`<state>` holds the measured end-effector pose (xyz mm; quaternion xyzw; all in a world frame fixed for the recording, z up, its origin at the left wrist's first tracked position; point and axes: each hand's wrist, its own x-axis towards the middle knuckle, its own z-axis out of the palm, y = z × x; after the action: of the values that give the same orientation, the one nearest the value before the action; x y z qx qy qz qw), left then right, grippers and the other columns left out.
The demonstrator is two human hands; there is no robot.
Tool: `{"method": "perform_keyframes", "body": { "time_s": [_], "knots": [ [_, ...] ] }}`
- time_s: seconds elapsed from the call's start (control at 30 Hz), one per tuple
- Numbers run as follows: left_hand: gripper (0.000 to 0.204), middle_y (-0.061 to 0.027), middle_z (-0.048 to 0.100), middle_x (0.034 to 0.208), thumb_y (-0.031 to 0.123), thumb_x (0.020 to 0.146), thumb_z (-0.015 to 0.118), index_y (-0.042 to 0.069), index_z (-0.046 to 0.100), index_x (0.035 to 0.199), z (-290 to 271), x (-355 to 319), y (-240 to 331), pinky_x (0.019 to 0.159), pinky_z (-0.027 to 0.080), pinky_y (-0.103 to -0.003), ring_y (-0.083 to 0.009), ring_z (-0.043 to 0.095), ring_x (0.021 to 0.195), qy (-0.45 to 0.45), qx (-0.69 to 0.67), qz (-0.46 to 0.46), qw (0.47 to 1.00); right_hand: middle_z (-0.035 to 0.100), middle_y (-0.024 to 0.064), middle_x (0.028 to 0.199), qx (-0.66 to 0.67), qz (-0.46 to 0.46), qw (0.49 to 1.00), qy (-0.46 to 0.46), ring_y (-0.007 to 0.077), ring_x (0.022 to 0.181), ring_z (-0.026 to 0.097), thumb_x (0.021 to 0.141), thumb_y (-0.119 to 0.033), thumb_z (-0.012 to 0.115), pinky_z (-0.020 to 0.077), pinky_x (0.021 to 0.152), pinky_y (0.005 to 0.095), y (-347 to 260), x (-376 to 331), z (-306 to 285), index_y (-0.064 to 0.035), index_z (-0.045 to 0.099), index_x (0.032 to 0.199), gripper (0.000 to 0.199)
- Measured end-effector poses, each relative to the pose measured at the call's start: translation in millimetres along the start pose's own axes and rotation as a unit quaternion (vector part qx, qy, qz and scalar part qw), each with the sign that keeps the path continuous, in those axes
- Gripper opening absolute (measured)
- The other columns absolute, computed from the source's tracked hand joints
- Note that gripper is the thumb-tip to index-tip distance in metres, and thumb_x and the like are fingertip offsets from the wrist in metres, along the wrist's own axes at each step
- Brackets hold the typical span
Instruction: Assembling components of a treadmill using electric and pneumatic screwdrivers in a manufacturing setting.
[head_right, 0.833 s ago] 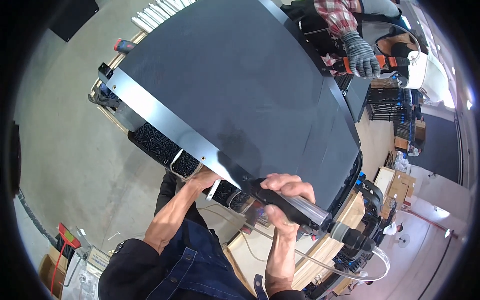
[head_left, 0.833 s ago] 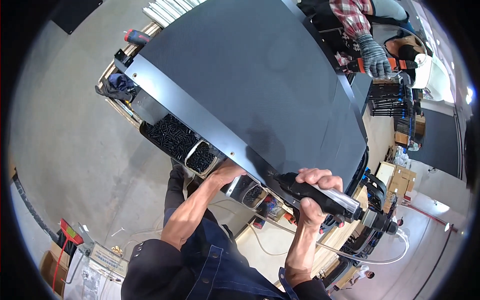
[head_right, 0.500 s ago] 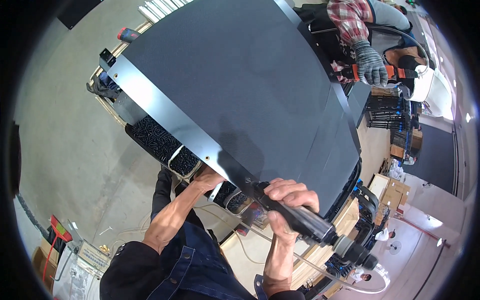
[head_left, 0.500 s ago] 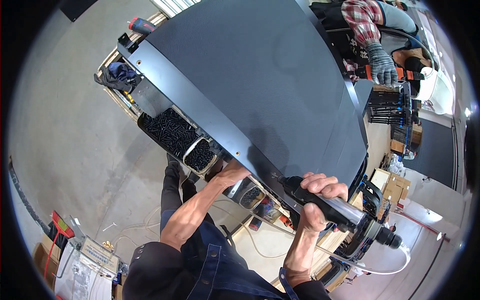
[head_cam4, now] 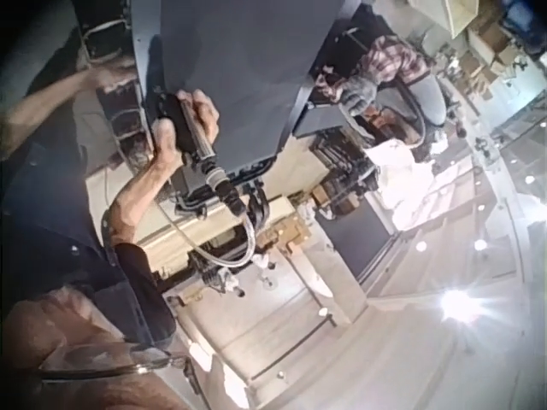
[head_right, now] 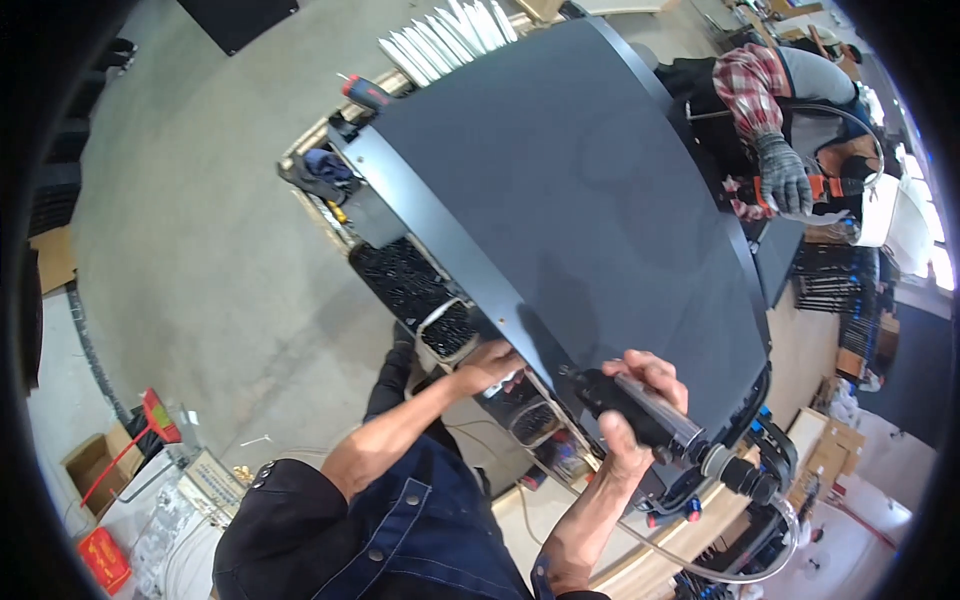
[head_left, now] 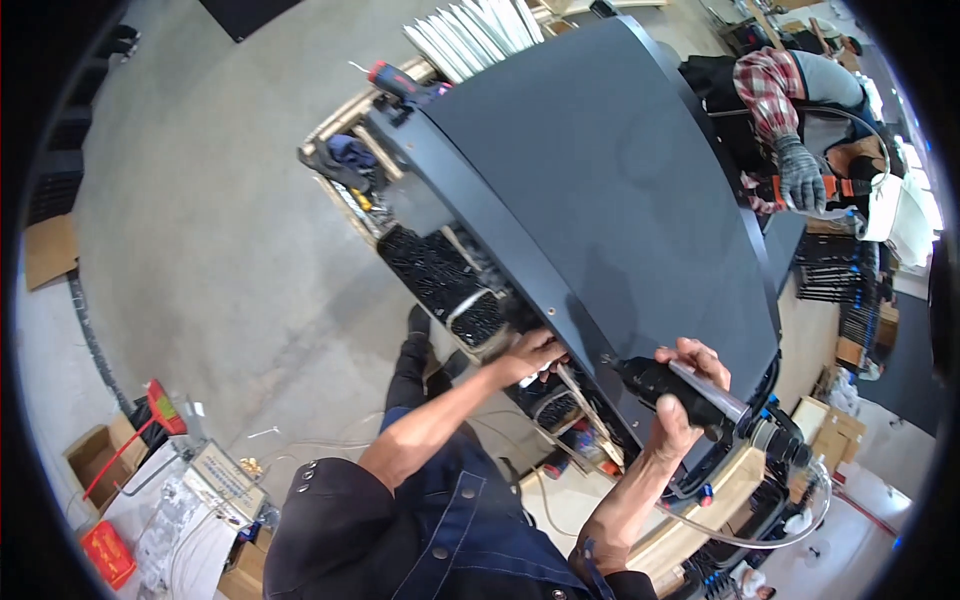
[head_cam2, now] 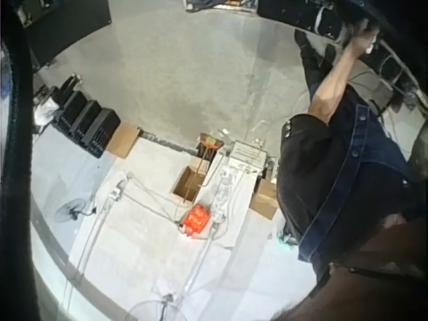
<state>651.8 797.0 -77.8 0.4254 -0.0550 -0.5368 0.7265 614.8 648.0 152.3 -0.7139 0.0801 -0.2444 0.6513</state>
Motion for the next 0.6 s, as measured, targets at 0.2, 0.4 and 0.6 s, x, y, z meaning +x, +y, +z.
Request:
{"method": "perform_keyframes", "body": {
  "time_s": [0.2, 0.4, 0.6],
  "knots": [
    [0.022, -0.0210, 0.069, 0.106, 0.014, 0.097, 0.056, 0.004, 0.066, 0.114, -40.8, -44.5, -5.7, 0.079, 0.056, -0.049, -0.0395, 0.068, 0.089, 0.274, 0.490, 0.192, 0.805, 0.057, 0.0188, 0.129, -0.130, -0.055, 0.983, 0.114, 0.0256, 0.095, 0.069, 0.085, -0.006, 0.073, 0.0556, 0.090, 0.0412, -10.8, -8.1, 42.7, -0.0022, 0.054, 0.123, 0.043],
    [0.015, -0.0182, 0.066, 0.101, 0.013, 0.093, 0.061, 0.005, 0.065, 0.104, -145.1, -64.1, 27.0, 0.078, 0.054, -0.051, -0.0394, 0.065, 0.093, 0.352, 0.598, 0.096, 0.713, 0.059, 0.0136, 0.118, -0.238, -0.063, 0.944, 0.219, 0.0192, 0.095, 0.064, 0.075, 0.012, 0.069, 0.0569, 0.085, 0.0370, -14.7, -4.7, 80.9, -0.0013, 0.059, 0.117, 0.045],
    [0.019, -0.0152, 0.063, 0.094, 0.013, 0.091, 0.064, 0.008, 0.068, 0.109, -111.6, -53.1, 65.2, 0.085, 0.050, -0.047, -0.0368, 0.059, 0.094, 0.303, 0.669, 0.167, 0.658, 0.057, 0.0109, 0.115, -0.088, -0.045, 0.942, 0.322, 0.0205, 0.092, 0.067, 0.077, -0.002, 0.077, 0.0530, 0.091, 0.0377, -56.6, -3.1, 26.2, -0.0040, 0.056, 0.118, 0.046]
  ]
}}
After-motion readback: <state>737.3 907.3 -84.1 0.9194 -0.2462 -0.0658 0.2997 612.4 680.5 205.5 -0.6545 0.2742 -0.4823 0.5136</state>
